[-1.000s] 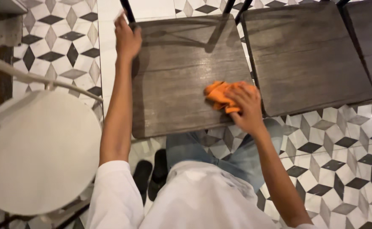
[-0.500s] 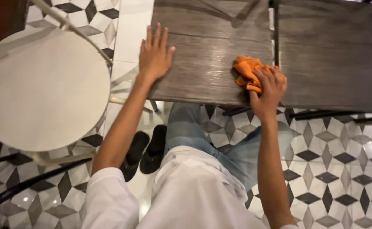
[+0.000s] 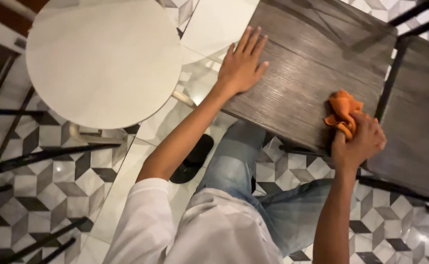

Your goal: The person wipes the seat and frame of a chair with an orange cloth, then wipes the top and legs of a small white round table. The person remains seated on the floor throughout the task.

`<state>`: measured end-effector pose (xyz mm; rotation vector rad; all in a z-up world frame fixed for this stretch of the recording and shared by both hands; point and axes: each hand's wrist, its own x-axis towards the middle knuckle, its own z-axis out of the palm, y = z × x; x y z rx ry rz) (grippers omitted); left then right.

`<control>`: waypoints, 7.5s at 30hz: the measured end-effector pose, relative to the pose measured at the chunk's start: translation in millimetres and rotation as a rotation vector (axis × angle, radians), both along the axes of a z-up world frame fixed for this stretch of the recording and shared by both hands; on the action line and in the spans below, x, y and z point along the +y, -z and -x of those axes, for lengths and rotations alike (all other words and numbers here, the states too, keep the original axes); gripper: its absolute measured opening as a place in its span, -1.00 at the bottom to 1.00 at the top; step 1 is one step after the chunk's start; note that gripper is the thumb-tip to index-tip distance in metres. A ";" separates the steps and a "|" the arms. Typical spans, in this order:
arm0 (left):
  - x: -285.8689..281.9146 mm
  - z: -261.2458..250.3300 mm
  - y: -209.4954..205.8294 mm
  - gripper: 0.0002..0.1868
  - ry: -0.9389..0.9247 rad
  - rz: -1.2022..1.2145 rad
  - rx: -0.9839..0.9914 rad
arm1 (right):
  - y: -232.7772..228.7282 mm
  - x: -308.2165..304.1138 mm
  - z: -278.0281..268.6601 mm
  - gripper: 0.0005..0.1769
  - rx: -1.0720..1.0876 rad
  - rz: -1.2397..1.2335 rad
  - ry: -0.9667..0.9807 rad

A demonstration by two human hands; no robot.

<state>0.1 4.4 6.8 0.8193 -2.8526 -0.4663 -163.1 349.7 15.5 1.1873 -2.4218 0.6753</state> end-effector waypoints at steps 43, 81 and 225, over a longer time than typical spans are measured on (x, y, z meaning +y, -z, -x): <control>-1.9 23.8 46.5 -0.52 0.003 0.115 0.078 | 7.8 -135.8 -41.3 -0.56 -0.101 0.038 -0.474; 65.6 -134.7 21.9 -0.61 -0.500 -0.299 0.455 | 3.9 -200.6 -95.7 -0.53 -0.197 0.067 -0.656; -53.1 -348.5 -5.7 -0.34 -1.249 0.226 0.501 | 2.8 -604.6 -361.6 -0.35 0.055 -0.200 -1.353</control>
